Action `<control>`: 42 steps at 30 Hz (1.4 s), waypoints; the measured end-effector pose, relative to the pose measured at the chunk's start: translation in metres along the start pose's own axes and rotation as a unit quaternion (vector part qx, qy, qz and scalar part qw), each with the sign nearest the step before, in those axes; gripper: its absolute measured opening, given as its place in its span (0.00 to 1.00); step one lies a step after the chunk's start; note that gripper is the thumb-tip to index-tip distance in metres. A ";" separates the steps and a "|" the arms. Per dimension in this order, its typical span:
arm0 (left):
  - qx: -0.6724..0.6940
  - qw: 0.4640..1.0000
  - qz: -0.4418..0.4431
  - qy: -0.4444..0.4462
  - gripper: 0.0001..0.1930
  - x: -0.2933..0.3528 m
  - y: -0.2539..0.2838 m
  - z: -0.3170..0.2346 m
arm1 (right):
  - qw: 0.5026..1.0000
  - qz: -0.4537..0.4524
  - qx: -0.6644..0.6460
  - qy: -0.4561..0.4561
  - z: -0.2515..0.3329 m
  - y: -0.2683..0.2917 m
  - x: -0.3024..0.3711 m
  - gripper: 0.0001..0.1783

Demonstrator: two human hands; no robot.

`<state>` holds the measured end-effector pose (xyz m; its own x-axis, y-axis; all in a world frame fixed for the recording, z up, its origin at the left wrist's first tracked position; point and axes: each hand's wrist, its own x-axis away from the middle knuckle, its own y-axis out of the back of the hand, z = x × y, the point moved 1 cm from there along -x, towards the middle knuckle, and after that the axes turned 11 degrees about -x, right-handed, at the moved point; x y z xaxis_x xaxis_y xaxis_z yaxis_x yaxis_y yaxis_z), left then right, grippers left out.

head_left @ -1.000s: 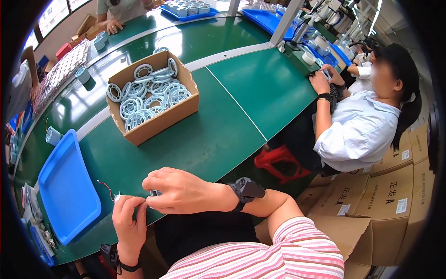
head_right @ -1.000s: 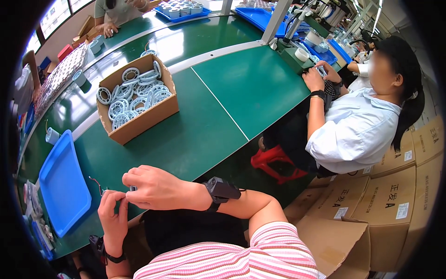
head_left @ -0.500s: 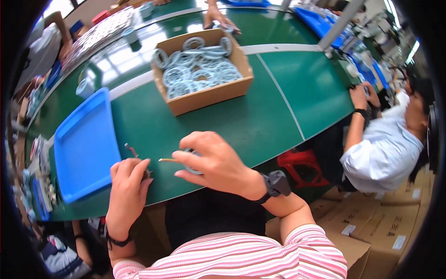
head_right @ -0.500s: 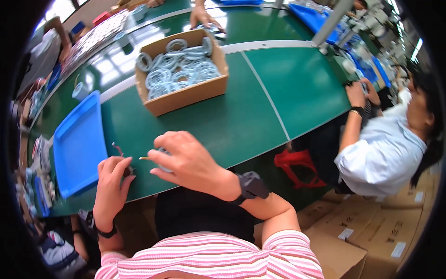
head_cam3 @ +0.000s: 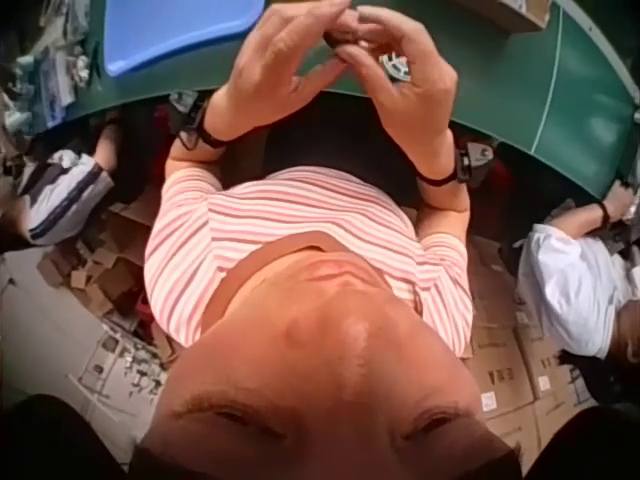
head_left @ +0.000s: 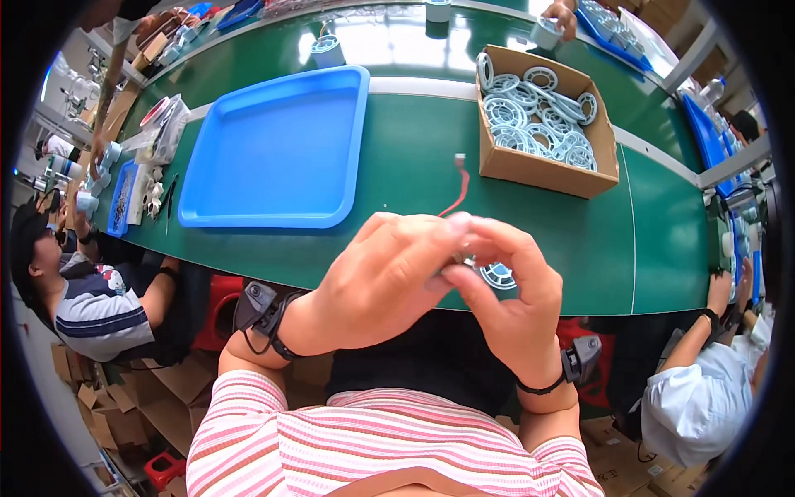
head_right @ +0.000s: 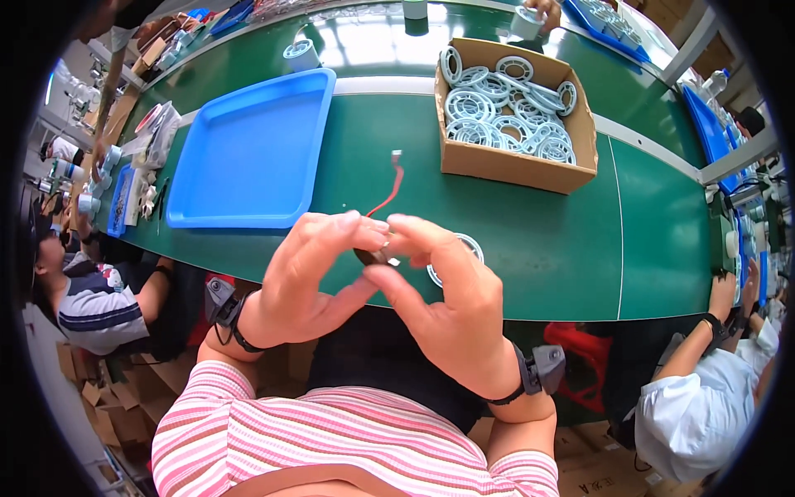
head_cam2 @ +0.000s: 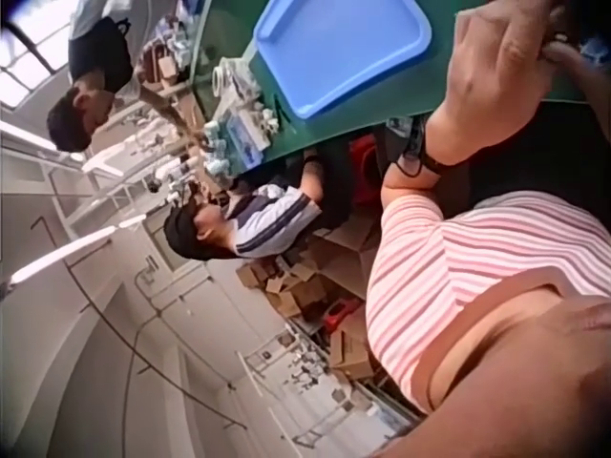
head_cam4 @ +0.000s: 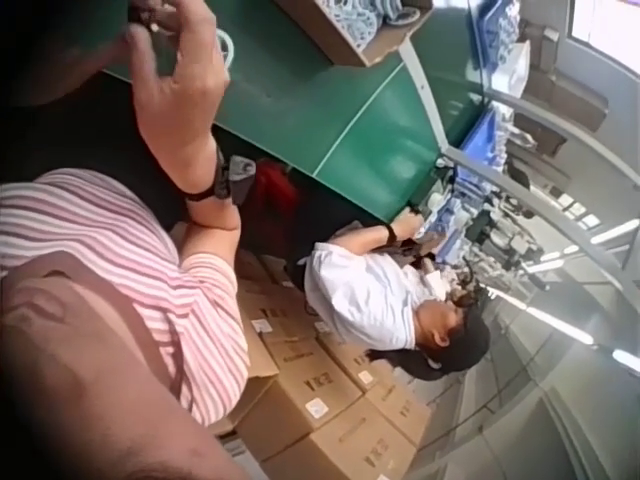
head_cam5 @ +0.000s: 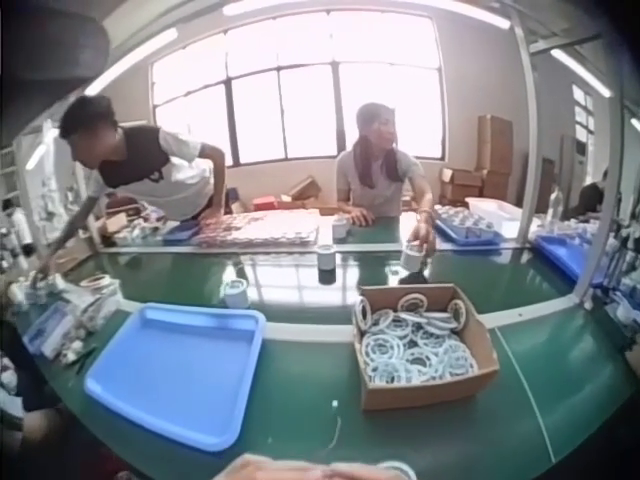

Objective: The person assembles components by hand, picking up a motor and a plastic housing, then threading the motor's wires through the housing. The person presses the motor into the housing and places the assembled unit onto the table before repeating the process.

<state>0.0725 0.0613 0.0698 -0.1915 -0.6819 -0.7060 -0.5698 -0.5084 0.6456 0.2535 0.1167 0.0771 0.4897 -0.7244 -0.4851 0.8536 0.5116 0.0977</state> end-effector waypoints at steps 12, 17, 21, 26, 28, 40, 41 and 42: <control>0.199 0.962 0.137 0.125 0.19 -0.005 0.000 0.003 | 0.945 -0.062 -0.297 -0.119 -0.014 0.017 0.018 0.15; 0.284 0.939 0.129 0.143 0.10 -0.006 -0.006 0.001 | 0.971 0.002 -0.236 -0.049 -0.018 0.032 0.025 0.19; 0.350 0.900 0.168 0.200 0.09 -0.008 -0.008 0.000 | 0.964 0.017 -0.259 -0.061 -0.012 0.036 0.029 0.20; 0.438 0.842 0.166 0.269 0.08 -0.009 -0.017 -0.006 | 0.983 0.060 -0.168 0.044 -0.022 0.049 0.034 0.20; 0.412 0.856 0.166 0.266 0.08 -0.010 -0.019 -0.007 | 0.981 0.007 -0.192 -0.022 -0.016 0.044 0.034 0.19; 0.173 0.971 0.087 0.138 0.10 -0.012 -0.038 0.000 | 0.998 -0.038 0.000 -0.041 -0.016 0.048 0.033 0.20; 0.167 0.973 0.082 0.140 0.10 -0.011 -0.039 0.001 | 0.998 -0.041 0.019 -0.042 -0.015 0.048 0.032 0.20; 0.168 0.972 0.083 0.141 0.10 -0.009 -0.040 0.001 | 0.998 -0.041 0.019 -0.044 -0.014 0.048 0.031 0.20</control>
<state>0.0963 0.0890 0.0499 -0.1021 -0.8811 -0.4618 -0.7877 -0.2119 0.5785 0.3072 0.1251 0.0543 0.4307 -0.8017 -0.4145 0.8966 0.4324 0.0954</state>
